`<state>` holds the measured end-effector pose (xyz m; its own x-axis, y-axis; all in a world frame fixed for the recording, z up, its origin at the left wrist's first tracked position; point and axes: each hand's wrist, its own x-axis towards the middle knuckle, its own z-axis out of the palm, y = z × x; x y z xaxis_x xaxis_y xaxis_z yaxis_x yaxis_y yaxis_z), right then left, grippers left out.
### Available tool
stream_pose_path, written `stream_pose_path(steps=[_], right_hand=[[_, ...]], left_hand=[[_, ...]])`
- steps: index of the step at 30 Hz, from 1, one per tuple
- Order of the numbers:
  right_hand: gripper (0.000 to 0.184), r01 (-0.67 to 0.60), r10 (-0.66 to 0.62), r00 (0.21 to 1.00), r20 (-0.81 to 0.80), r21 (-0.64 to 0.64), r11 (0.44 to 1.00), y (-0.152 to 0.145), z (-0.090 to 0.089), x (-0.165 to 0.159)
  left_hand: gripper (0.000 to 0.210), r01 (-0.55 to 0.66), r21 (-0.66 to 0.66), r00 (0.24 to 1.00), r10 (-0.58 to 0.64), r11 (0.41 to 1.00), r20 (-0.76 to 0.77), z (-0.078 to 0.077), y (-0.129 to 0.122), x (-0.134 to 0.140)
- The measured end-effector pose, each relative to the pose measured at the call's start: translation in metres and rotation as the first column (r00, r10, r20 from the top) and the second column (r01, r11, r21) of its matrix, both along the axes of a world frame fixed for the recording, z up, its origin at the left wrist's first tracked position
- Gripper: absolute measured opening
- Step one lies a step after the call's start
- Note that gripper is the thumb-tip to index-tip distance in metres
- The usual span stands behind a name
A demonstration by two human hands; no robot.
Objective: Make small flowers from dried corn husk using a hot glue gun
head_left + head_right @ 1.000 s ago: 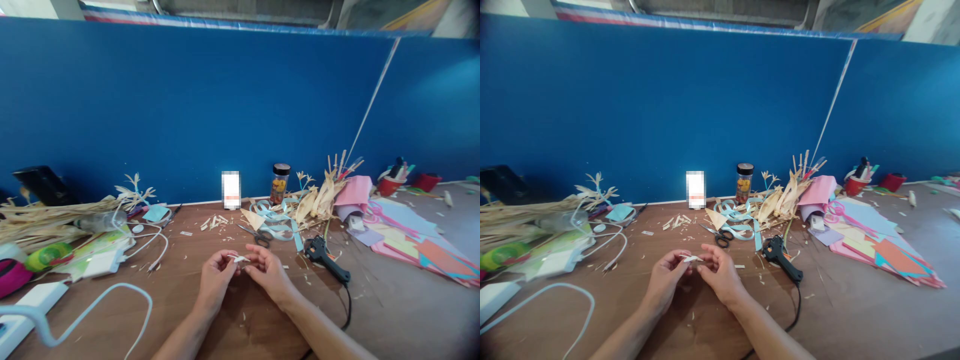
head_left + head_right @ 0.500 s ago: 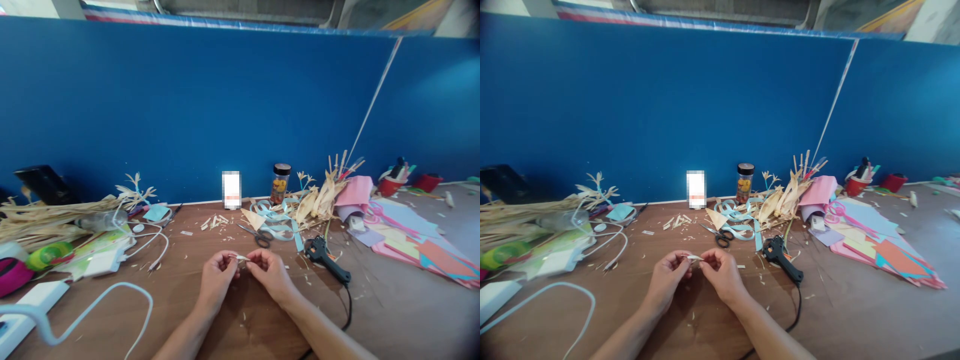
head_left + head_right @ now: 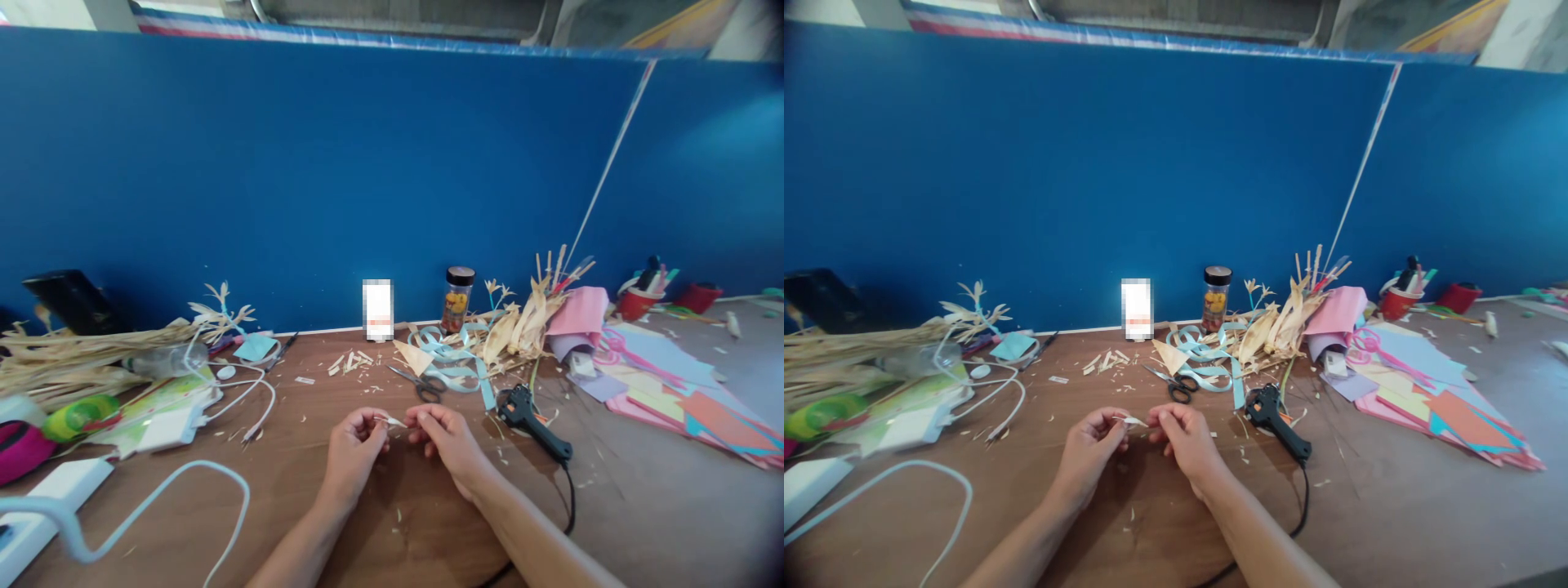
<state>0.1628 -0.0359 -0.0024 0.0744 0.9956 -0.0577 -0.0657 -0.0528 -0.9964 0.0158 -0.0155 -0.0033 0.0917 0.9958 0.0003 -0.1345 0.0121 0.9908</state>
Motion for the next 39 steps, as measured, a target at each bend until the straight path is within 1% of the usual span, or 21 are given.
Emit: stream_pose_path(steps=[2,3,5,7,10,12,14,17,19,21,24,26,28,35,39], right_hand=[[0.026,0.083,-0.082,0.995,-0.058,-0.001,0.997,0.002,-0.004,0.001],[0.025,0.111,-0.11,0.992,-0.059,0.012,0.994,0.003,-0.006,0.001],[0.023,0.128,-0.128,0.992,-0.001,0.063,0.99,0.003,-0.008,0.002],[0.021,0.089,-0.103,0.989,0.106,0.128,0.988,0.002,-0.007,0.002],[0.019,0.007,-0.07,0.957,0.281,0.222,0.975,-0.002,-0.003,0.0],[0.017,-0.025,-0.065,0.933,0.353,0.246,0.969,-0.003,-0.001,-0.001],[0.017,-0.037,-0.06,0.923,0.381,0.243,0.969,-0.004,-0.002,-0.001],[0.017,-0.024,-0.054,0.937,0.345,0.218,0.976,-0.002,-0.005,-0.001],[0.016,0.001,-0.051,0.963,0.265,0.183,0.983,0.0,-0.007,-0.001],[0.018,0.041,-0.058,0.987,0.146,0.117,0.992,0.001,-0.007,-0.001],[0.019,0.071,-0.071,0.997,-0.027,0.022,0.997,0.0,-0.004,-0.003],[0.019,0.06,-0.059,0.994,-0.088,0.008,0.998,-0.001,-0.003,-0.005],[0.019,0.05,-0.049,0.995,-0.087,0.017,0.999,-0.002,-0.002,-0.008],[0.018,0.025,-0.032,0.995,0.094,0.077,0.997,0.001,-0.009,-0.014],[0.018,0.022,-0.051,0.984,0.171,0.168,0.986,0.0,-0.01,-0.015]], left_hand=[[0.017,-0.031,-0.022,0.999,0.032,0.999,0.018,-0.001,0.001,0.001],[0.018,-0.044,-0.034,0.999,0.045,0.998,0.029,-0.002,0.001,0.001],[0.02,-0.061,-0.063,0.997,0.064,0.996,0.049,-0.003,0.001,0.002],[0.02,-0.057,-0.091,0.996,0.062,0.994,0.056,-0.004,0.001,0.002],[0.02,-0.029,-0.097,0.998,0.034,0.995,0.045,-0.004,0.0,0.002],[0.019,-0.001,-0.083,0.999,0.004,0.997,0.041,-0.004,0.0,0.002],[0.019,0.025,-0.065,0.999,-0.022,0.998,0.048,-0.003,0.0,0.002],[0.027,0.02,-0.043,0.998,-0.017,0.999,0.068,0.001,-0.002,0.003],[0.04,0.001,-0.026,0.997,0.001,1.0,0.077,0.003,-0.003,0.003],[0.048,-0.014,-0.01,0.998,0.014,1.0,0.068,0.004,-0.005,0.004],[0.042,0.035,-0.008,0.999,-0.035,0.999,0.021,0.002,-0.006,0.006],[0.035,0.089,-0.021,0.996,-0.089,0.996,-0.003,-0.001,-0.007,0.007],[0.03,0.11,-0.035,0.994,-0.111,0.993,-0.009,-0.003,-0.007,0.009],[0.023,0.101,-0.055,0.994,-0.103,0.993,-0.027,-0.005,-0.005,0.009],[0.022,0.083,-0.047,0.996,-0.084,0.995,-0.034,-0.007,-0.004,0.009]])
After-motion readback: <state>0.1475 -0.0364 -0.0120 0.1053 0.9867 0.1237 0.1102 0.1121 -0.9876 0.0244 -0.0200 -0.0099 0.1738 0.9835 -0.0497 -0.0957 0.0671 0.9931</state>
